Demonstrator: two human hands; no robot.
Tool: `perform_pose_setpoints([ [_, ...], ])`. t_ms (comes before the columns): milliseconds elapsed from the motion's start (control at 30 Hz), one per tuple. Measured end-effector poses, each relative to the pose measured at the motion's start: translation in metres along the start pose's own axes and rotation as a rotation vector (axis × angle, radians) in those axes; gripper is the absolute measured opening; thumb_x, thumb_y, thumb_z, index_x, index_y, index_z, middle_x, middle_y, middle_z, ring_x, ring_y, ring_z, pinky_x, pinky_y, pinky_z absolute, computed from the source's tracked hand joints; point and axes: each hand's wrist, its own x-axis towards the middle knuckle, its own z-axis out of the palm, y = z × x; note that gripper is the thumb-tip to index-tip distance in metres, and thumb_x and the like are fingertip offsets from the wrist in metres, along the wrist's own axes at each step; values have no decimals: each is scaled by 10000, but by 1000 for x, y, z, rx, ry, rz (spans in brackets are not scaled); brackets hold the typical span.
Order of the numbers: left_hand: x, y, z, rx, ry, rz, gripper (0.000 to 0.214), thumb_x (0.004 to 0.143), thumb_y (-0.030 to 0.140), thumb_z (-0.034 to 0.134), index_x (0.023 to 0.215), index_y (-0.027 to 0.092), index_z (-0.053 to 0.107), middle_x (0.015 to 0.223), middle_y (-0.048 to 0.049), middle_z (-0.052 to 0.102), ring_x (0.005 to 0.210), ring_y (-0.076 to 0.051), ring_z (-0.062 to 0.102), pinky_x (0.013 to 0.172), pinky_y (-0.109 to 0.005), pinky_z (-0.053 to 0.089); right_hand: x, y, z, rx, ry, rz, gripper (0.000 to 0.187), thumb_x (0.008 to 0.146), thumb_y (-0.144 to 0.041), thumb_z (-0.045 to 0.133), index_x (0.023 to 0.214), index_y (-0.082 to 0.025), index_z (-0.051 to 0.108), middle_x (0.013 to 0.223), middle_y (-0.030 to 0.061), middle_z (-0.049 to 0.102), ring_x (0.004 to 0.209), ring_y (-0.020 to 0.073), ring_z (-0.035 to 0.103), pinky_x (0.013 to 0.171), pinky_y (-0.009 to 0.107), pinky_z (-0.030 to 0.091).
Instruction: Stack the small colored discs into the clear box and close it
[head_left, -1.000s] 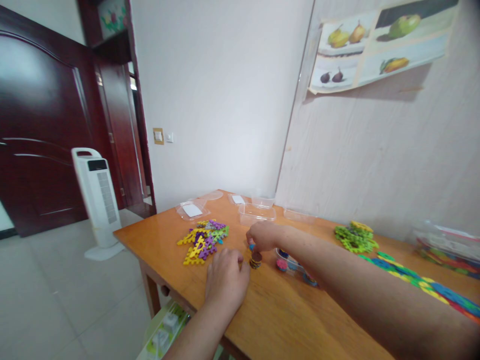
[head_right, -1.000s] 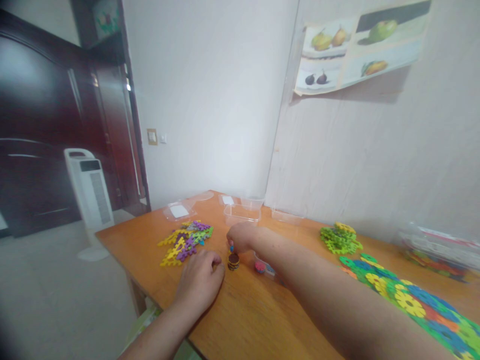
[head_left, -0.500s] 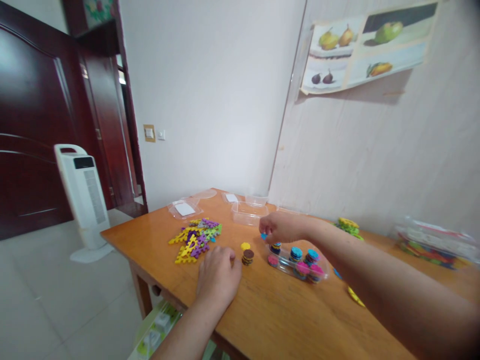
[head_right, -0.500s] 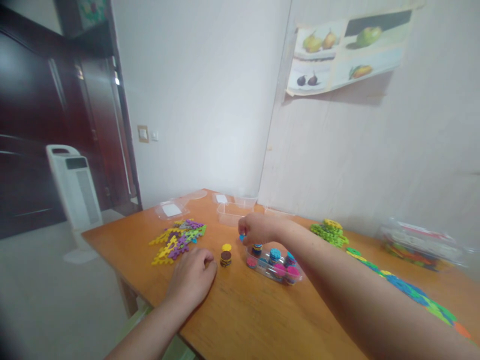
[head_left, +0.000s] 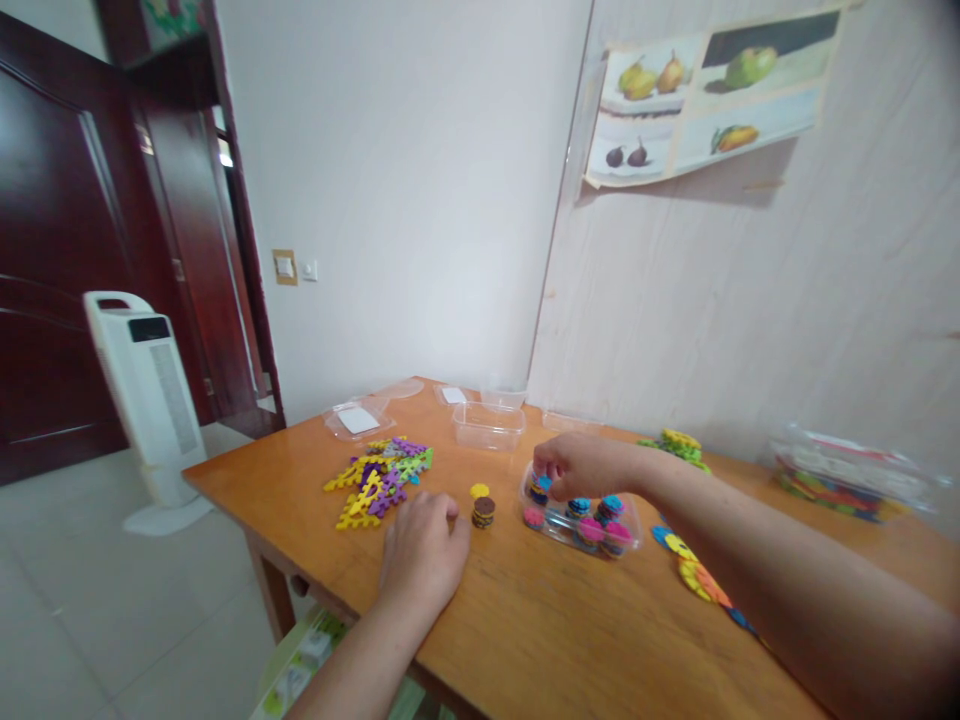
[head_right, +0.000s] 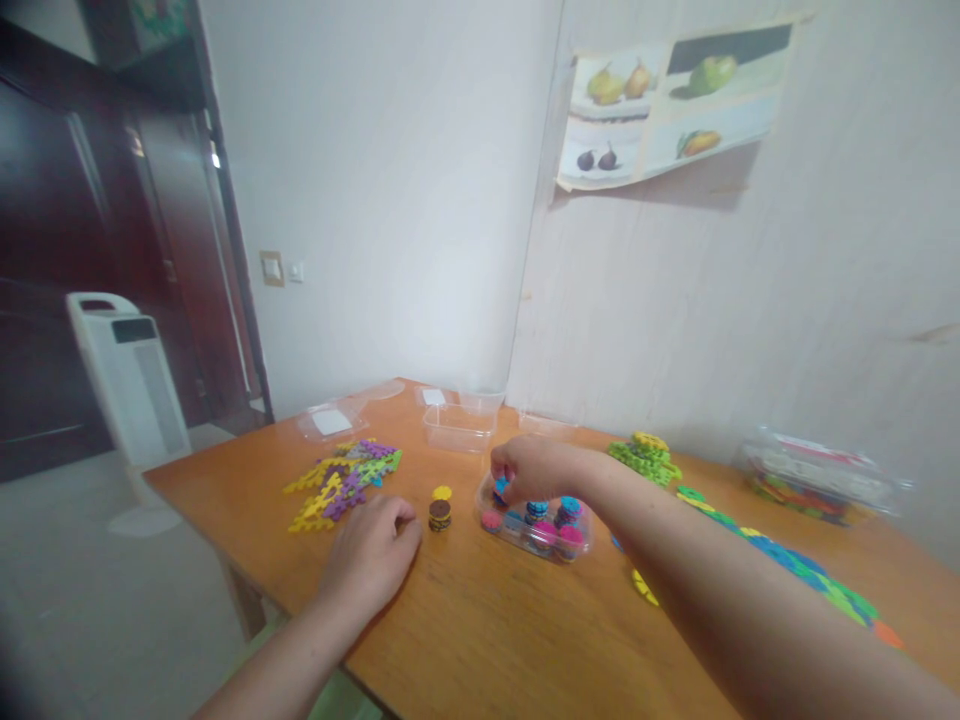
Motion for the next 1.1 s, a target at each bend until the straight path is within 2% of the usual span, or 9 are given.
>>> perform_pose_setpoints([
  [133,1,0,0,6,6,7,149,863,288,508,836,219,637,903,-41,627,874,-183,538,726,-286,339,1,5,4,-63,-20,27,380,667,-367,685,1017,-219,681,971,57,708,853,222,637,631,261,411],
  [400,1,-1,2,20,8,11,145,863,287,517,825,218,639,891,-36,628,855,-179,545,721,-290,338,7,2,14,-163,-95,2,363,642,-372,665,980,-257,730,857,50,720,782,241,648,617,288,411],
  [733,1,0,1,13,-5,-8,141,874,289,519,837,221,637,911,-36,631,876,-182,546,741,-294,343,15,1,21,-209,-115,-15,346,630,-341,675,964,-282,743,839,56,722,766,262,658,613,310,424],
  [900,0,1,0,25,-14,-26,155,878,296,512,858,218,644,925,-43,636,920,-196,548,745,-295,348,9,-1,8,-184,-75,18,334,661,-356,678,975,-256,731,869,59,721,779,245,655,611,289,418],
  [1100,0,-1,2,14,10,13,155,875,293,501,847,223,636,908,-40,632,892,-192,548,734,-290,344,17,-13,-15,-144,58,-3,287,777,-335,562,1024,-258,686,990,39,710,840,208,636,616,264,397],
])
